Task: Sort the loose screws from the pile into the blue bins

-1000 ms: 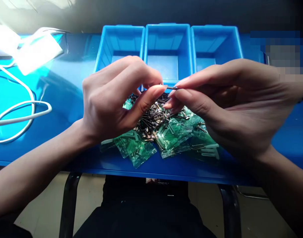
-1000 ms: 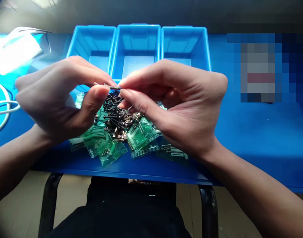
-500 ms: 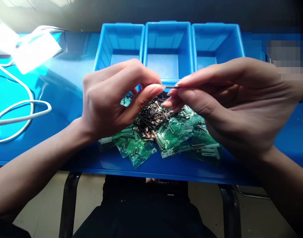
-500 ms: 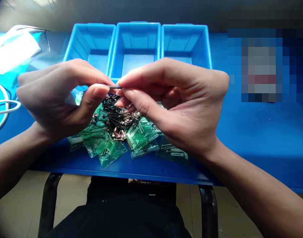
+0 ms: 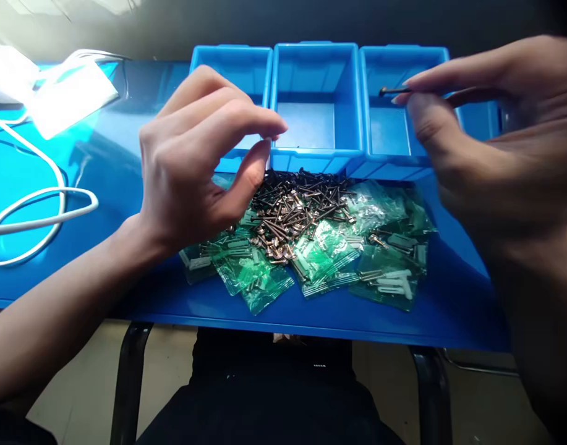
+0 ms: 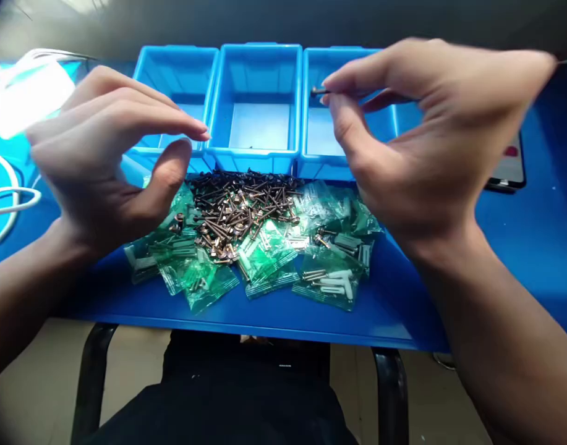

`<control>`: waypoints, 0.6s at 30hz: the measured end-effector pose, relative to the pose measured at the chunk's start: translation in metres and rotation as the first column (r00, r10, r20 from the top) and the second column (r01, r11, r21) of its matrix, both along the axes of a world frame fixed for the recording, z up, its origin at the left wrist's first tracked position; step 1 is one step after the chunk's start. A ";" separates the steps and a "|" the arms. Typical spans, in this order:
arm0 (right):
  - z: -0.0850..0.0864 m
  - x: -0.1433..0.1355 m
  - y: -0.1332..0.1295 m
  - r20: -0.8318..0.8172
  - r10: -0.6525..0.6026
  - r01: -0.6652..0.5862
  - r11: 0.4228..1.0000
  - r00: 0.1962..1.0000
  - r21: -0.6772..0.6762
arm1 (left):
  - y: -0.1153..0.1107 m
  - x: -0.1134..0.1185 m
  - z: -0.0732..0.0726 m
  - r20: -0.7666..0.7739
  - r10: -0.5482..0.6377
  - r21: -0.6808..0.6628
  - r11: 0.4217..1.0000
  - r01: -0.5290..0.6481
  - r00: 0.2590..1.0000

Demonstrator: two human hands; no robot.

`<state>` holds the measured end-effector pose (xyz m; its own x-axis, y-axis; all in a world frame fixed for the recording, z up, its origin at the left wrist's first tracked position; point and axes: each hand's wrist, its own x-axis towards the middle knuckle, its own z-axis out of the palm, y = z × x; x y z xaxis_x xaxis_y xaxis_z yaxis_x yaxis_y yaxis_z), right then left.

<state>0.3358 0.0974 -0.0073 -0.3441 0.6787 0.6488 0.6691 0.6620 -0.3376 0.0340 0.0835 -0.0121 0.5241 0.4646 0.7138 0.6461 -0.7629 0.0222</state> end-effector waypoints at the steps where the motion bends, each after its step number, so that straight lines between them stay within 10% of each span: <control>1: -0.003 0.000 0.002 0.039 -0.064 0.061 0.996 0.997 0.064 | 0.003 -0.003 -0.002 -0.044 -0.010 -0.013 1.000 0.009 0.999; 6: -0.004 -0.018 -0.009 0.272 -0.112 0.073 0.986 0.956 0.151 | 0.012 -0.011 -0.009 -0.245 -0.038 -0.138 0.990 0.004 0.969; 18: -0.005 -0.015 -0.007 0.279 0.012 -0.028 0.998 0.960 0.053 | 0.016 -0.015 -0.007 -0.176 -0.115 -0.090 0.991 0.101 0.978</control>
<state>0.3206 0.0900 -0.0122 -0.5294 0.6352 0.5624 0.7179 0.6886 -0.1019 0.0186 0.0995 -0.0196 0.6910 0.4501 0.5656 0.5590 -0.8288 -0.0234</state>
